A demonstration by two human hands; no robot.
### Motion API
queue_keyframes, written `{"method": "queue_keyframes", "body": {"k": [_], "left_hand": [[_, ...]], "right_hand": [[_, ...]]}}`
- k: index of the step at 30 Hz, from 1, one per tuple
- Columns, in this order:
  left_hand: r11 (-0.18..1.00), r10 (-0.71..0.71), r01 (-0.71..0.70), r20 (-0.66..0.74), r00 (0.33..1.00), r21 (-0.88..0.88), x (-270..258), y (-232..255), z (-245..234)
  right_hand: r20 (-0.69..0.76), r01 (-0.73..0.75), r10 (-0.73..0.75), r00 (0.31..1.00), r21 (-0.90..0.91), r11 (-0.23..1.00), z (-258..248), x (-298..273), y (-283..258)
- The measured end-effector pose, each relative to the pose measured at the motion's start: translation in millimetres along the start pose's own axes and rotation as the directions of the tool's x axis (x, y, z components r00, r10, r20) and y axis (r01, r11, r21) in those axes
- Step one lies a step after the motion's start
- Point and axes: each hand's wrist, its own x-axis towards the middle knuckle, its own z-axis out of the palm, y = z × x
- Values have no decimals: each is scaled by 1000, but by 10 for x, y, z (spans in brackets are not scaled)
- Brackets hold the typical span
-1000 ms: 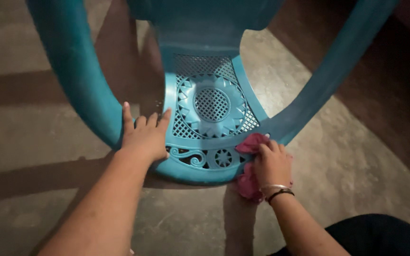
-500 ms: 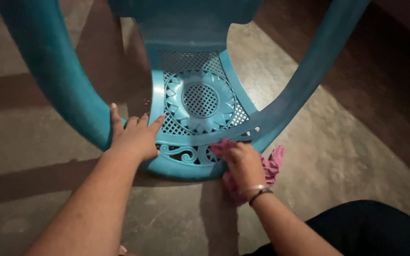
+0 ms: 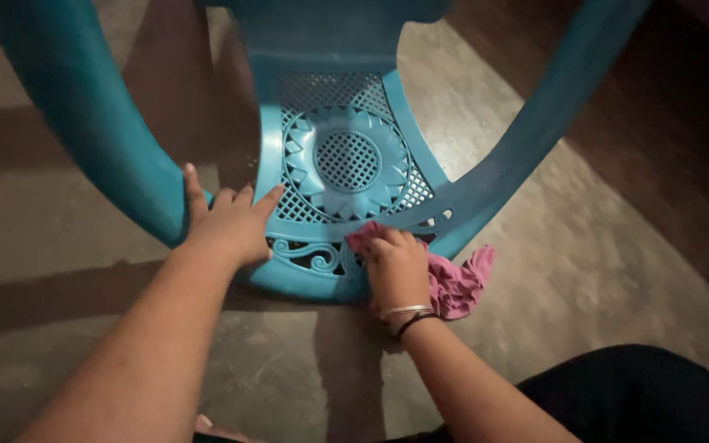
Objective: The person wipes a teal plastic chair with a pink cloth. They clean the seat, backrest, armrests, and legs, turning the chair upside down to reach the underside and legs. The person uses both hands to hold the cloth and wipe the surfaces.
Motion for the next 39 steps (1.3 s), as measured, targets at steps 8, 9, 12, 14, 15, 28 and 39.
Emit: {"method": "queue_keyframes", "body": {"k": [8, 9, 12, 14, 15, 28, 39], "left_hand": [[1000, -10, 9, 13, 1000, 11, -2, 12, -13], [1000, -8, 8, 9, 1000, 15, 6, 18, 3], [1000, 3, -3, 3, 1000, -16, -8, -23, -9], [1000, 2, -2, 2, 1000, 8, -14, -3, 1], [1000, 0, 0, -1, 1000, 22, -5, -4, 3], [1000, 3, -4, 30, 1000, 24, 29, -18, 33], [999, -8, 5, 66, 998, 44, -70, 27, -76]], "right_hand": [[203, 236, -201, 958, -163, 958, -253, 10, -40], [246, 208, -161, 956, -180, 961, -209, -8, -14], [109, 392, -390, 914, 3, 920, -140, 93, 241], [137, 169, -181, 974, 95, 981, -192, 113, 433], [157, 54, -76, 985, 141, 989, -194, 129, 480], [337, 191, -198, 920, 53, 980, -22, -537, 252], [-6, -211, 215, 977, -225, 951, 169, -392, 926]]}}
